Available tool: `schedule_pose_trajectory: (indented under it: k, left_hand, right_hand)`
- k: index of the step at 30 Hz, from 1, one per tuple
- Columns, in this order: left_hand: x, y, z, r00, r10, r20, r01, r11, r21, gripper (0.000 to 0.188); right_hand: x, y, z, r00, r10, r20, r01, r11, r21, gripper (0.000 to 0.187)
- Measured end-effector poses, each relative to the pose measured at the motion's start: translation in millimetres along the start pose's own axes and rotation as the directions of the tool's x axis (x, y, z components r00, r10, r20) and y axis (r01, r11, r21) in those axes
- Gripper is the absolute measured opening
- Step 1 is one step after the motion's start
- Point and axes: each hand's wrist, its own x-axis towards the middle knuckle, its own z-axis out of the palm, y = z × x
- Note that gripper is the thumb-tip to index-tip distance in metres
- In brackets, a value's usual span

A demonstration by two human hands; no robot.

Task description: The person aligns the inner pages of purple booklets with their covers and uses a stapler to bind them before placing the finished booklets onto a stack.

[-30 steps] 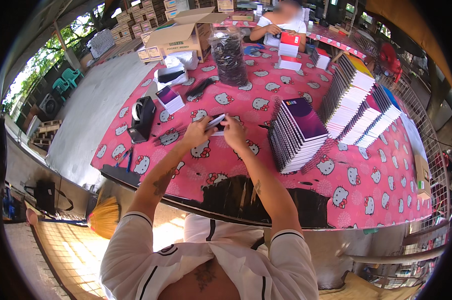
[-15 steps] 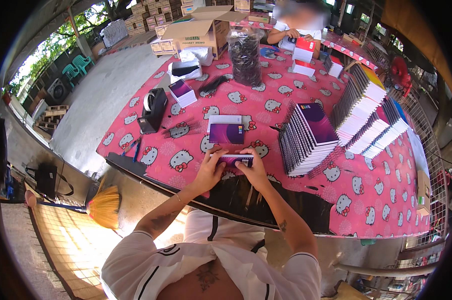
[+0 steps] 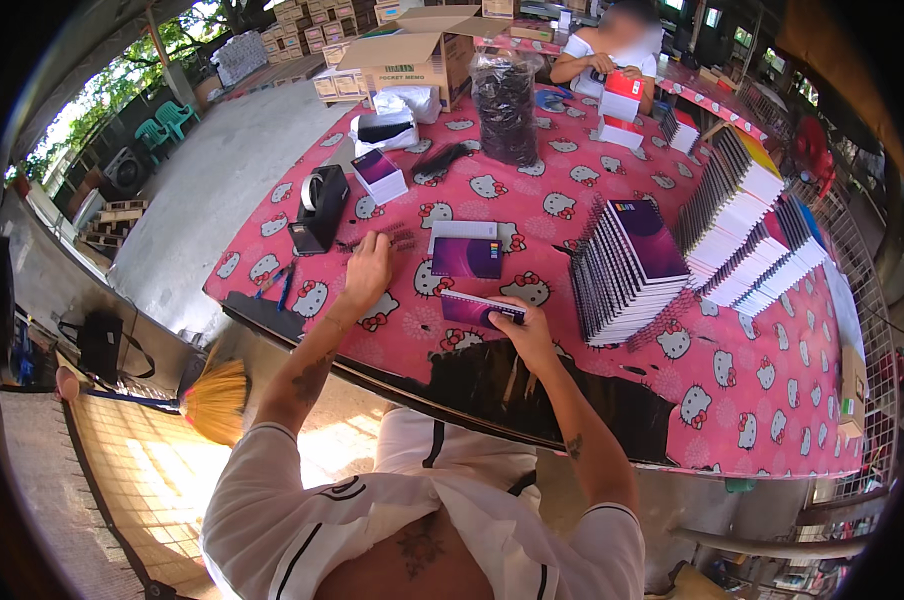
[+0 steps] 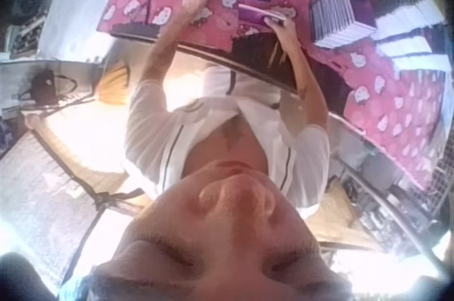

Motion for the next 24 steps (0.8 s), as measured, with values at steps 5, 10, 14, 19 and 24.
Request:
schedule_pose_trajectory:
  k: [5, 10, 14, 19, 24]
  left_hand:
    - [-30, 85, -31, 0.974, -0.219, 0.049, 0.203, 0.764, -0.613, 0.024]
    - [-49, 113, -58, 0.99, -0.064, 0.122, 0.115, 0.873, -0.473, 0.022]
    - [-44, 106, -53, 0.995, -0.061, 0.077, 0.092, 0.854, -0.512, 0.019]
    - [-41, 102, -45, 0.998, -0.048, 0.047, 0.066, 0.837, -0.543, 0.022]
    - [-27, 97, -59, 0.983, 0.088, 0.16, 0.032, 0.778, -0.627, 0.02]
  right_hand:
    - [-4, -1, -4, 0.999, -0.051, -0.012, 0.05, 0.997, -0.051, 0.027]
    - [-4, -5, -2, 0.997, -0.072, 0.006, 0.073, 0.993, -0.094, 0.026]
    - [-3, -5, 0, 0.996, -0.085, -0.003, 0.085, 0.995, -0.053, 0.025]
    - [-2, -5, -3, 0.997, -0.076, 0.024, 0.078, 0.993, -0.093, 0.024]
    - [-8, -16, -5, 0.996, -0.057, 0.068, 0.061, 0.996, -0.067, 0.024]
